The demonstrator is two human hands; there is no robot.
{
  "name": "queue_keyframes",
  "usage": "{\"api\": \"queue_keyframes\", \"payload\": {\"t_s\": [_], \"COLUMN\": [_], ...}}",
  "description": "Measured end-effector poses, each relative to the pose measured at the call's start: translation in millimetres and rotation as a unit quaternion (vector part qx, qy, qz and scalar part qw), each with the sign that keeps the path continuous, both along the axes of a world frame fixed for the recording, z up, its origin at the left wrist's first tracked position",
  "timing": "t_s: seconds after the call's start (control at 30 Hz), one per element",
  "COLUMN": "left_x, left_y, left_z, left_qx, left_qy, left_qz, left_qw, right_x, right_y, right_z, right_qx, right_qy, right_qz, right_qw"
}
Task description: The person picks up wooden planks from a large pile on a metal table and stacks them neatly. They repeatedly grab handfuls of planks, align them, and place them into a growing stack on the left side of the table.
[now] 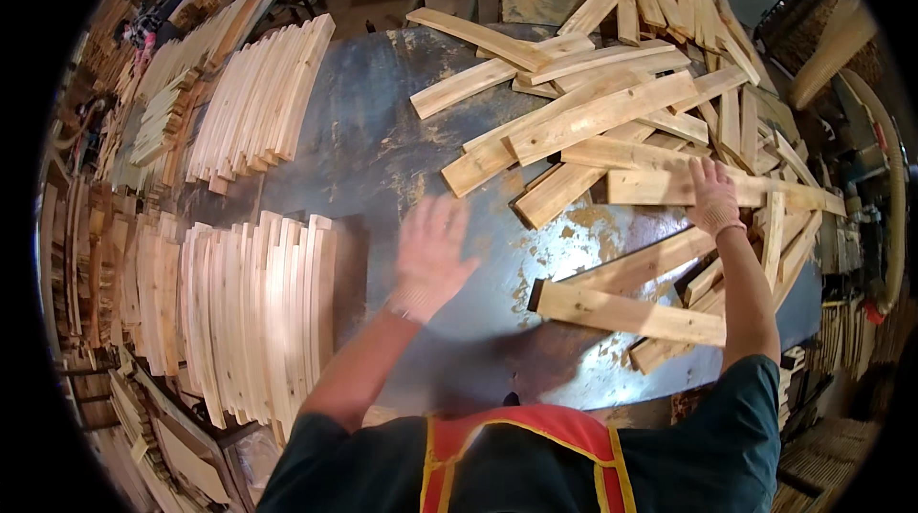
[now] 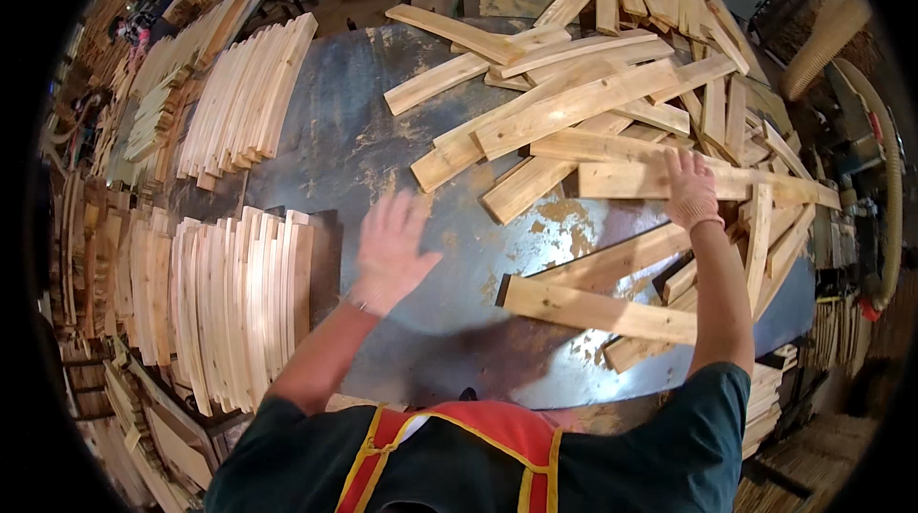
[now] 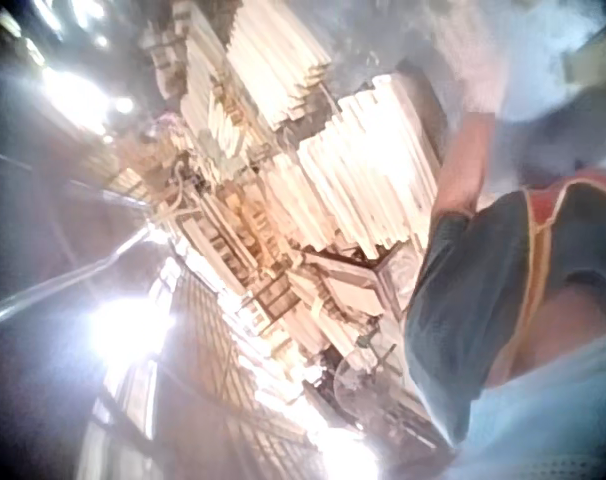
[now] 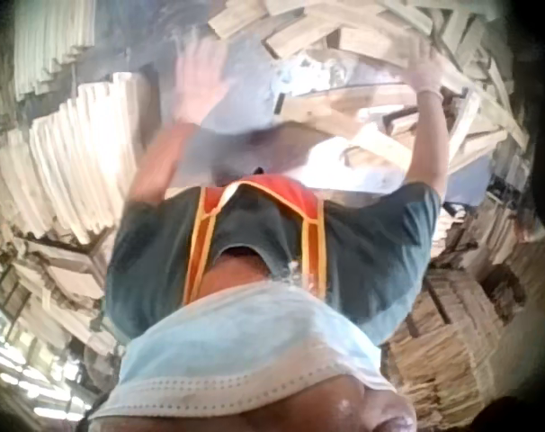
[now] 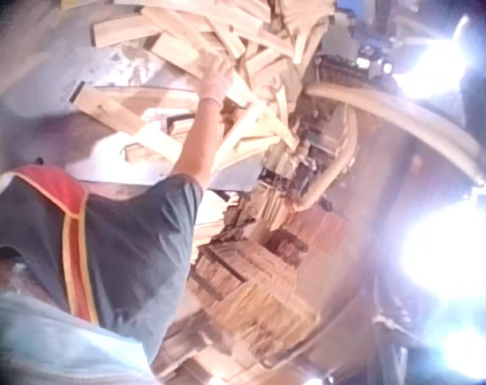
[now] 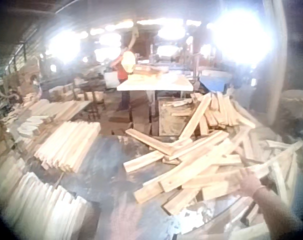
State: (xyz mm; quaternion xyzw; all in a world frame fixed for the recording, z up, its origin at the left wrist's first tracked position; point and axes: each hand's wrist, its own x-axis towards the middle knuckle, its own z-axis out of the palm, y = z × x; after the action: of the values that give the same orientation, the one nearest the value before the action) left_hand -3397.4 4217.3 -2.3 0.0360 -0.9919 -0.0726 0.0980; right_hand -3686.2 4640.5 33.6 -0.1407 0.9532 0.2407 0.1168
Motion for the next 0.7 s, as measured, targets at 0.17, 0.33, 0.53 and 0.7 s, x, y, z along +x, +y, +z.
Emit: {"api": "queue_keyframes", "payload": {"t_s": [0.17, 0.33, 0.53, 0.7], "left_x": [-174.2, -245.0, -228.9, -101.9], "left_y": [63.2, 29.5, -5.8, 0.3], "left_z": [-13.0, -26.8, -17.4, -30.0], "left_qx": [-0.101, -0.045, 0.002, 0.374], "left_qy": [-0.064, -0.135, -0.249, -0.251], "left_qz": [-0.075, 0.014, 0.027, 0.131], "left_qw": [0.99, 0.99, 0.968, 0.883], "right_x": [-46.1, -59.9, 25.7, 68.6], "right_y": [11.0, -35.0, -48.8, -35.9], "right_z": [-23.3, -19.2, -48.2, -70.1], "right_qx": [0.02, -0.093, -0.104, -0.219], "right_qy": [-0.026, -0.14, -0.05, -0.173], "right_qz": [0.076, 0.168, 0.233, 0.119], "right_qw": [0.997, 0.971, 0.966, 0.953]}}
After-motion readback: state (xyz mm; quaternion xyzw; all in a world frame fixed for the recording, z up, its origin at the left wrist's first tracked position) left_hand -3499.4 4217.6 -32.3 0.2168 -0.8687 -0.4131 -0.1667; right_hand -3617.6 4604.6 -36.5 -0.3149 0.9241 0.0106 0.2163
